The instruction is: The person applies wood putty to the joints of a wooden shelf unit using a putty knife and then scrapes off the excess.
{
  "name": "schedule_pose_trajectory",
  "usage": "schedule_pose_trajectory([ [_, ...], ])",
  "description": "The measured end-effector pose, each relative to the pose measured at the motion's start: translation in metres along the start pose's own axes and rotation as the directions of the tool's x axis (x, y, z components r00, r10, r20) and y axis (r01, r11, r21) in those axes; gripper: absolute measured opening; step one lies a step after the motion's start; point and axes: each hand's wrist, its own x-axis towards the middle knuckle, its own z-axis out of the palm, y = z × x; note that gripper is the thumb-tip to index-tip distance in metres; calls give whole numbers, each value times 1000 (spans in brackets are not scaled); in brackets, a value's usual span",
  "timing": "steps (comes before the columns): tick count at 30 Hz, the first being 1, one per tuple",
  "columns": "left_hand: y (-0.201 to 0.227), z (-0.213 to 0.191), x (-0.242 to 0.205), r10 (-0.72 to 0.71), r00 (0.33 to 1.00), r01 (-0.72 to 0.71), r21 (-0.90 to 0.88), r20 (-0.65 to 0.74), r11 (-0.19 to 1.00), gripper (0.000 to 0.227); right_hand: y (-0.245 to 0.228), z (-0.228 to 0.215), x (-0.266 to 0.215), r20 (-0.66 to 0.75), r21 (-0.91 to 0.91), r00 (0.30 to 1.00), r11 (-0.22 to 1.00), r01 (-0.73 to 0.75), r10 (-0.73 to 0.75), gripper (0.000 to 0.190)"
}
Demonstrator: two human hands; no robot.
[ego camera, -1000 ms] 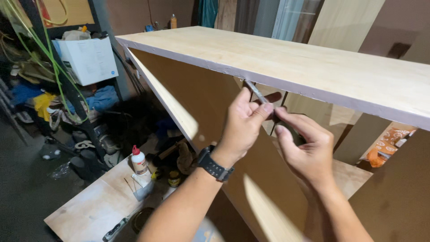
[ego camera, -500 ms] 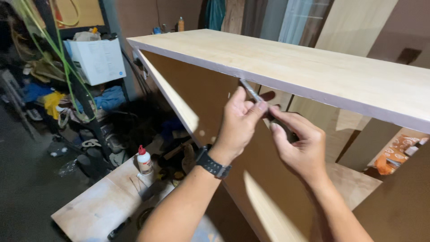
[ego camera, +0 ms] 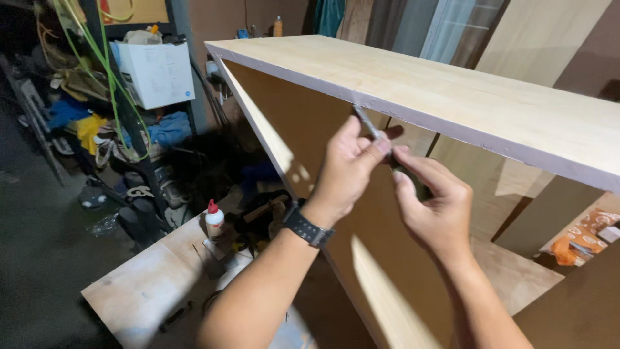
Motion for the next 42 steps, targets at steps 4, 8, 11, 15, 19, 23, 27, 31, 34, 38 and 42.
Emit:
schedule_pose_trajectory([
  [4,7,0,0,10,1000,-10,19,-6,1000,56,-5,2,1,-10,-7,999,999,32,-32,31],
  [8,-11,-6,5,-18,1000,18,-19,10,1000,80,-1,2,-6,-20,12,999,999,-31,32,32],
  [11,11,-10,4,-14,1000,14,-30,15,999,84,-3,15,-2,-28,16,1000,1000,-7,7,32],
  [15,14,-3,1,-23,1000,24,-26,8,999,80,-4,10,-2,-20,3,1000,1000,-10,10,32],
  [19,21,-12,5,-26,1000,26,-31,11,999,82,-2,21,-1,-32,8,999,1000,-21,21,33],
  [23,24,0,4,-31,999,31,-21,15,999,83,-4,11,1,0,-15,1000,1000,-14,14,32],
  [27,14,-17,11,-29,999,30,-41,15,999,86,1,22,0,-20,-4,999,1000,-29,29,33],
  [31,31,-7,7,-34,999,34,-43,0,999,86,1,22,2,-17,13,999,999,-32,32,33],
  [34,24,-28,19,-19,999,18,-31,-37,999,77,4,38,10,10,20,1000,1000,6,-6,32],
  [38,1,-74,29,-79,993,73,-71,-85,995,72,8,56,15,12,43,1000,999,1,-2,34],
  [42,38,-62,-3,-189,980,187,-33,-61,982,53,8,45,-4,27,73,991,989,-130,128,34],
])
